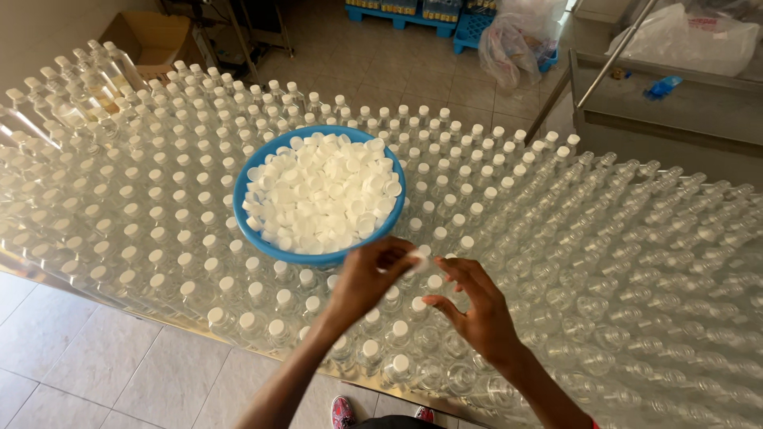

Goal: The person repeatedly picks white bottle caps from a blue basin and screws them onto clear plastic bottles arranged in rows on a stainless steel table. The hands move methodically across the table, capping bottles one by one.

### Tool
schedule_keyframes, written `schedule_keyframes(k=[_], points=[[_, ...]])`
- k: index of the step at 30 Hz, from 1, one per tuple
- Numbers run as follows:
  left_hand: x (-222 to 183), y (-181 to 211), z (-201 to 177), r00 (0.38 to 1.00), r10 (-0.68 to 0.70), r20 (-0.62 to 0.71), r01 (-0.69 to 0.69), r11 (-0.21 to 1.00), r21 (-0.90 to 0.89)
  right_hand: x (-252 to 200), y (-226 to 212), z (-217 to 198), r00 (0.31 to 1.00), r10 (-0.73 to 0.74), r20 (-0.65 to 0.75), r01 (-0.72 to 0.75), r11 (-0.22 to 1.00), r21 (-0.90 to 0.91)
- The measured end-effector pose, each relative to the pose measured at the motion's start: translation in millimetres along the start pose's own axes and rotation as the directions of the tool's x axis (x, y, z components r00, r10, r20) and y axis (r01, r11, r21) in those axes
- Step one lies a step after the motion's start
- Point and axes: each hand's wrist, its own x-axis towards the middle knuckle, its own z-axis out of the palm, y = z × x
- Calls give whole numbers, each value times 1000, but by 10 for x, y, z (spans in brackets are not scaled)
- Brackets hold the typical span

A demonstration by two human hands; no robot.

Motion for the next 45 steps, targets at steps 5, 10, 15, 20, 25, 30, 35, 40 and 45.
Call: schedule_keyframes(k=[5, 10, 15, 20, 25, 30, 35, 40, 45], points=[[-51, 30, 362, 993, -13, 121, 36, 980, -195, -72, -7, -148, 996, -85, -3, 84, 992, -98], [-98, -141, 406, 971, -126, 204, 158, 976, -147, -320, 63, -73, 992, 1, 128, 6, 999, -52], [-65, -54, 26, 985, -99, 142, 71, 979, 191, -694, 174, 52, 637, 355, 684, -411, 908, -88], [140, -258, -692, 979, 35, -203, 35, 942, 333, -1117, 396, 275, 542, 291, 788, -264, 950, -169], [334, -778, -982, 903, 189, -385, -36, 927, 373, -1000, 331, 243, 456, 366, 811, -320, 918, -234], [409, -1077, -931, 893, 137, -428, 23, 937, 349, -755, 335, 207, 342, 484, 805, -611, 765, -201], [411, -1008, -881, 874, 155, -460, 27, 931, 365, -797, 571, 309, 242, 449, 860, -598, 767, -232], [412, -959, -871, 868, 129, -479, 71, 924, 377, -703, 626, 352, 123, 420, 899, -593, 758, -273], [422, -950, -883, 881, 83, -466, 119, 914, 388, -604, 609, 380, 86, 422, 902, -680, 687, -256]])
